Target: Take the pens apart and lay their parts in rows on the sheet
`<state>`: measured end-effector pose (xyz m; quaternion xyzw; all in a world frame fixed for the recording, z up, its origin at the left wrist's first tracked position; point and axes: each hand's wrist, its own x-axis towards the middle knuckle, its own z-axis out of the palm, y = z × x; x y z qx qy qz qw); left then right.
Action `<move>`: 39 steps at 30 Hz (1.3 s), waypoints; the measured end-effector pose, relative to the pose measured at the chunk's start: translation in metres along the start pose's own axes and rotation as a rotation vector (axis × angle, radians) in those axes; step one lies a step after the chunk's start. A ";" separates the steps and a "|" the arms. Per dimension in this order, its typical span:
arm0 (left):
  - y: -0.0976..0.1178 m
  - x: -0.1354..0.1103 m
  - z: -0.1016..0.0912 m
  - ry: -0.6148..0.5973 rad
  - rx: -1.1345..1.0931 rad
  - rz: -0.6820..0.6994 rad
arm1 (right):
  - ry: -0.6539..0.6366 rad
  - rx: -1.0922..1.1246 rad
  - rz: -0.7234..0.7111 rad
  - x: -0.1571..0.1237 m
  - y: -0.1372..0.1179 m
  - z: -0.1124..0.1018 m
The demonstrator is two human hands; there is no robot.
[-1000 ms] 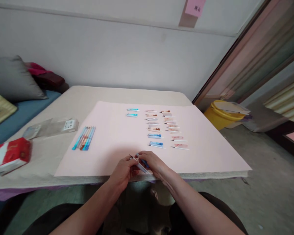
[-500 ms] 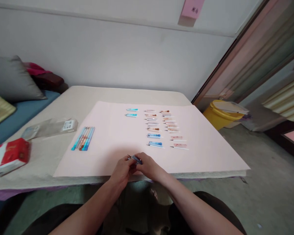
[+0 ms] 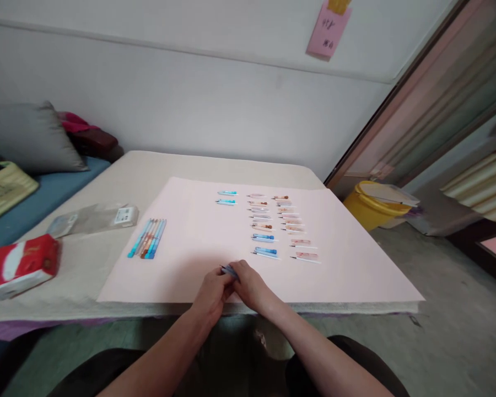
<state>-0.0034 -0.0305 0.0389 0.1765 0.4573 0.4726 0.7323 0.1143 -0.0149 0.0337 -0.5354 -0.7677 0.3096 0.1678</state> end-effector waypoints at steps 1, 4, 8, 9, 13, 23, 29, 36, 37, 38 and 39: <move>0.002 0.000 0.000 -0.006 -0.009 0.002 | 0.005 -0.002 -0.004 0.002 0.000 0.001; 0.007 -0.002 0.001 -0.020 -0.041 0.027 | 0.006 -0.014 -0.034 0.010 0.000 0.005; 0.018 -0.004 0.003 0.075 -0.074 0.003 | 0.002 -0.059 -0.078 0.030 0.006 0.004; 0.020 -0.004 0.003 0.126 -0.088 -0.014 | 0.003 -0.078 -0.089 0.037 0.009 0.003; 0.026 -0.006 0.002 0.224 -0.120 -0.081 | -0.017 -0.231 -0.131 0.073 0.021 -0.006; 0.037 -0.001 -0.002 0.163 -0.168 -0.095 | 0.030 -0.476 -0.075 0.196 0.040 -0.023; 0.045 0.002 0.000 0.183 -0.197 -0.138 | 0.075 -0.521 -0.063 0.239 0.045 -0.014; 0.053 -0.006 0.007 0.170 -0.198 -0.162 | 0.150 -0.561 -0.020 0.248 0.049 -0.008; 0.054 -0.007 0.008 0.173 -0.193 -0.163 | 0.164 -0.565 -0.013 0.247 0.049 -0.008; 0.054 -0.007 0.009 0.176 -0.189 -0.163 | 0.179 -0.569 -0.007 0.246 0.049 -0.007; 0.055 -0.008 0.009 0.177 -0.186 -0.161 | 0.194 -0.572 -0.003 0.244 0.048 -0.006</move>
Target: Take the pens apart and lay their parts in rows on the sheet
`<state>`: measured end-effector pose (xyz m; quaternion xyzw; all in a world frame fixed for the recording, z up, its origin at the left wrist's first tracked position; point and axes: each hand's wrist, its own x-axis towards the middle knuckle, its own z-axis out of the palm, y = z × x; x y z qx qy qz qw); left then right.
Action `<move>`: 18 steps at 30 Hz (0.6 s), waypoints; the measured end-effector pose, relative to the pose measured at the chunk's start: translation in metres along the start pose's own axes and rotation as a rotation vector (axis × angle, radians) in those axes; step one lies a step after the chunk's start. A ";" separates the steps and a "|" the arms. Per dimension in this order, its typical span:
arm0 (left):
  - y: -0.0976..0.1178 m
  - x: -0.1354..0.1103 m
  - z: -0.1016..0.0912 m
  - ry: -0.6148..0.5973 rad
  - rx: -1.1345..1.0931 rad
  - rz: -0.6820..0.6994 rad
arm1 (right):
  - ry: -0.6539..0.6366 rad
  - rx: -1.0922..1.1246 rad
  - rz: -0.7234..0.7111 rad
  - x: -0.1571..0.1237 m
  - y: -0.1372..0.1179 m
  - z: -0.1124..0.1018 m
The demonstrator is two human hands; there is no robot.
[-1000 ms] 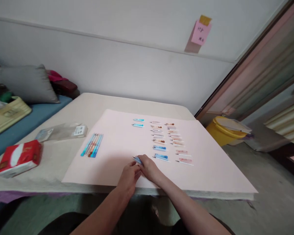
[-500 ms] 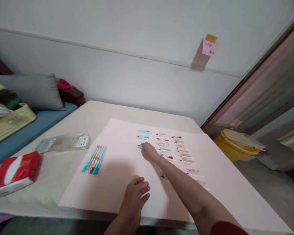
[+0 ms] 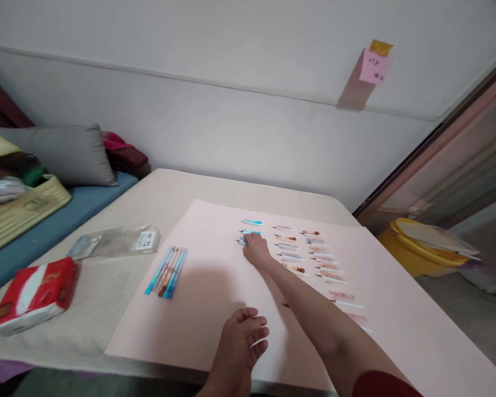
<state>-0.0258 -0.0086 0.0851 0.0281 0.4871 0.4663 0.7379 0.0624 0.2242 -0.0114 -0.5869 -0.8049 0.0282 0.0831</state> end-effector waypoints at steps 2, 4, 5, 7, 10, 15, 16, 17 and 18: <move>0.000 0.000 0.000 -0.002 0.004 0.000 | 0.022 -0.005 0.005 -0.005 -0.001 0.000; 0.000 0.000 0.000 -0.008 0.007 -0.002 | 0.037 -0.007 -0.002 -0.009 -0.002 0.001; 0.000 0.000 0.000 -0.011 0.009 -0.003 | 0.041 -0.007 -0.009 -0.011 -0.003 0.001; 0.000 -0.001 0.000 -0.009 0.008 -0.004 | 0.044 -0.006 -0.023 -0.013 -0.003 0.002; 0.001 -0.003 0.001 -0.009 0.004 -0.001 | 0.042 -0.008 -0.045 -0.012 -0.002 0.002; 0.001 -0.003 0.000 -0.027 0.002 0.013 | 0.054 -0.011 -0.090 -0.012 0.005 0.002; 0.001 -0.003 0.000 -0.032 0.001 0.017 | 0.060 -0.011 -0.095 -0.013 0.006 0.001; 0.001 -0.002 0.000 -0.035 0.001 0.018 | 0.067 -0.011 -0.099 -0.014 0.007 0.000; 0.001 -0.002 0.000 -0.036 0.000 0.015 | 0.074 -0.010 -0.103 -0.015 0.007 -0.002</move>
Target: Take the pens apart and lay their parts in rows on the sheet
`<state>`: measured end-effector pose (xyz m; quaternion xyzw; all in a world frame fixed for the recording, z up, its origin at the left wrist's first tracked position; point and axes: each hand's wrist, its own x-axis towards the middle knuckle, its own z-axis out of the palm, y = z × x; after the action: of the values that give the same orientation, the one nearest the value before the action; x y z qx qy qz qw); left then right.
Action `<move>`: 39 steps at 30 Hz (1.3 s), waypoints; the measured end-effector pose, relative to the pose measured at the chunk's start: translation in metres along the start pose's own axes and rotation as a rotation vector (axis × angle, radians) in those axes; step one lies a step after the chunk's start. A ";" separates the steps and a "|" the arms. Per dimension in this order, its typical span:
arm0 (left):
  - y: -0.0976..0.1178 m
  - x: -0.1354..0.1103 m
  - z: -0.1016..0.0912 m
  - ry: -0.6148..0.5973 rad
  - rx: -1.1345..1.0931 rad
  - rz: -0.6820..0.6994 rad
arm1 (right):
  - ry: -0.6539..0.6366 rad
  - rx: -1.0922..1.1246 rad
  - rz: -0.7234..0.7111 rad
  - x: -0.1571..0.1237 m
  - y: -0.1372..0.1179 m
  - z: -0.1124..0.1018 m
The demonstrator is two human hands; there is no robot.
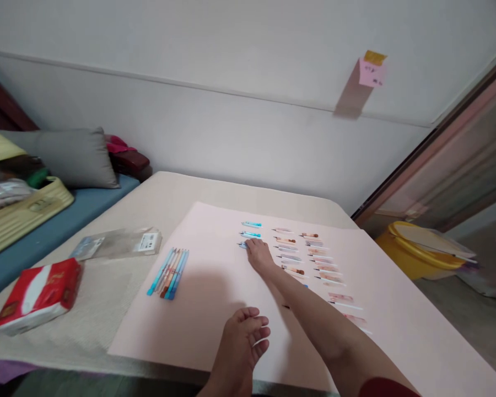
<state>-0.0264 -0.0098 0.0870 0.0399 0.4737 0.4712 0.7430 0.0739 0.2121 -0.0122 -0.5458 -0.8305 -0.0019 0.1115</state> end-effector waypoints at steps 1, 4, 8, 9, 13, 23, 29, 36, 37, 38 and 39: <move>0.000 0.000 0.000 0.000 -0.002 -0.001 | 0.009 0.002 -0.004 -0.001 -0.001 -0.002; 0.002 -0.003 0.000 -0.013 -0.014 0.003 | 0.039 0.016 -0.033 -0.006 -0.012 -0.007; 0.007 -0.010 0.002 -0.041 -0.003 0.046 | 0.042 0.057 -0.148 -0.017 -0.050 -0.007; 0.008 -0.012 0.002 -0.042 0.003 0.057 | 0.032 0.070 -0.184 -0.021 -0.063 -0.004; 0.013 -0.018 0.004 -0.050 0.009 0.077 | -0.005 0.184 -0.314 -0.031 -0.117 0.009; 0.021 -0.023 -0.001 -0.109 -0.078 0.105 | -0.001 0.215 -0.374 -0.031 -0.184 0.018; 0.023 -0.025 -0.001 -0.110 -0.101 0.086 | 0.051 0.280 -0.326 -0.040 -0.175 0.014; 0.023 -0.020 -0.003 -0.091 -0.098 0.089 | -0.070 0.155 -0.338 -0.052 -0.183 0.003; 0.022 -0.020 -0.003 -0.091 -0.095 0.097 | -0.084 0.144 -0.325 -0.053 -0.184 0.001; 0.022 -0.019 -0.004 -0.093 -0.092 0.108 | -0.092 0.139 -0.303 -0.054 -0.185 0.000; 0.021 -0.019 -0.005 -0.097 -0.089 0.124 | -0.096 0.140 -0.276 -0.055 -0.186 -0.002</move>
<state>-0.0461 -0.0141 0.1083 0.0590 0.4125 0.5343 0.7354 -0.0732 0.0873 0.0018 -0.4168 -0.9001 0.0667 0.1083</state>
